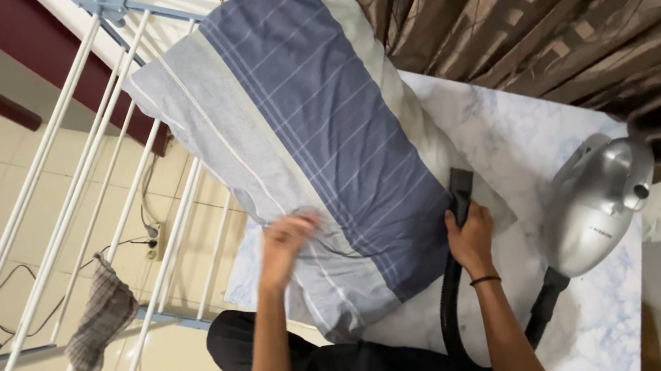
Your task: The person uses a vacuum nozzle to clean a striped pillow on a table, turning the pillow over by hand to vacuum both sides.
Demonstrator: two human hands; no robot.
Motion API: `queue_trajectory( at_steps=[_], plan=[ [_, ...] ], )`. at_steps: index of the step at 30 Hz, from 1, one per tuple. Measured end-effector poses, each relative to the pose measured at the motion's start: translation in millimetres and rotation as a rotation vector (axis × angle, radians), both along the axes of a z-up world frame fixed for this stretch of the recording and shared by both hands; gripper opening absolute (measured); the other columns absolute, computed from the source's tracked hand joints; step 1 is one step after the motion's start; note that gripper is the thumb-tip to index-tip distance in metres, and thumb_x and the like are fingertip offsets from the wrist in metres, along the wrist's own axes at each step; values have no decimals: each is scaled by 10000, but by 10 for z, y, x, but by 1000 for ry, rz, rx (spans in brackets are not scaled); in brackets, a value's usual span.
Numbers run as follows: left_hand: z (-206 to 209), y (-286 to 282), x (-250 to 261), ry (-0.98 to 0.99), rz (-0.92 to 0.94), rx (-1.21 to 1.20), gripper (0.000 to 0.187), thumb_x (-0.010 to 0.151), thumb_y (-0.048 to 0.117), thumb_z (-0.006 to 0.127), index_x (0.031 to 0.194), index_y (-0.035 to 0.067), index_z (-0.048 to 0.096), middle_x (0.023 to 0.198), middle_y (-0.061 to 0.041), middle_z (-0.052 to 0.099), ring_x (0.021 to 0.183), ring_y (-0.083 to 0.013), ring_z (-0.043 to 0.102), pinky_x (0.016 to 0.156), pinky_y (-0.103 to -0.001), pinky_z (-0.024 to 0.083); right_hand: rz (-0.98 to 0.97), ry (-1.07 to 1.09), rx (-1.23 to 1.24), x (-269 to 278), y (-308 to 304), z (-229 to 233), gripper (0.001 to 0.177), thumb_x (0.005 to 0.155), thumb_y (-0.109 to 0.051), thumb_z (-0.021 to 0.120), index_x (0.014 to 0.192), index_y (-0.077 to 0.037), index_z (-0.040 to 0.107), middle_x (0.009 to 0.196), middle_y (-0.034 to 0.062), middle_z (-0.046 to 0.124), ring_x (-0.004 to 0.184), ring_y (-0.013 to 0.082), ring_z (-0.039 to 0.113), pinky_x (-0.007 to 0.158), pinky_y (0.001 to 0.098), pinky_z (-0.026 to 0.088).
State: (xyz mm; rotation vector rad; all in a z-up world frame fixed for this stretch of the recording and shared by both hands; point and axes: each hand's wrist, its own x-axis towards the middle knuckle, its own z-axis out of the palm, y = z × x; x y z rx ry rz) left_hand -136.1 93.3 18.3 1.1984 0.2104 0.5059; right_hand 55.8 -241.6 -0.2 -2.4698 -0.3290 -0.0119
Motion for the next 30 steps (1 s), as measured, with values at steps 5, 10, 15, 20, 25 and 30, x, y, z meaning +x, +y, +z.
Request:
queue_trajectory(
  at_steps=[5,10,15,20,25,30],
  plan=[
    [-391,691,205,421,675,-251,506,942,297,761,1317,76,502,1300,-164,600,1157,-290,563,926,-415,462,103,-268,76,126,-121,-304,539,899,-179,738,1283,119,507,1364,381,511,1308,519,438,1081,557,372],
    [-257,401,946,387,760,53,1279,652,147,1039,1491,-49,94,1362,-209,430,1269,-321,477,1049,-443,438,-24,68,240,59,-50,-58,458,912,-151,654,1311,44,540,1076,253,689,1003,428,670,916,507,517],
    [382,187,963,340,553,-118,682,652,67,881,1254,-103,609,1179,-194,718,1045,-305,709,925,-404,570,-70,82,143,165,-98,-55,359,938,-183,689,1191,38,562,937,234,717,909,442,689,832,522,535],
    [975,218,845,242,527,300,445,712,28,819,1135,-46,703,1095,-149,773,998,-233,733,890,-358,550,-137,299,179,148,-61,-27,375,925,-214,651,1204,14,550,932,242,703,847,457,717,793,518,565],
    [1504,651,563,416,333,726,245,746,69,843,943,-31,739,901,-171,778,827,-233,759,768,-364,568,-57,127,210,48,-7,-242,386,925,-205,674,1235,2,573,906,207,720,845,391,699,765,482,546],
    [1969,935,192,273,205,853,254,744,82,820,952,-36,734,905,-171,783,837,-236,771,752,-356,575,-44,308,492,-140,291,-198,344,934,-141,641,1244,-20,552,892,97,730,709,210,742,678,342,586]
  ],
)
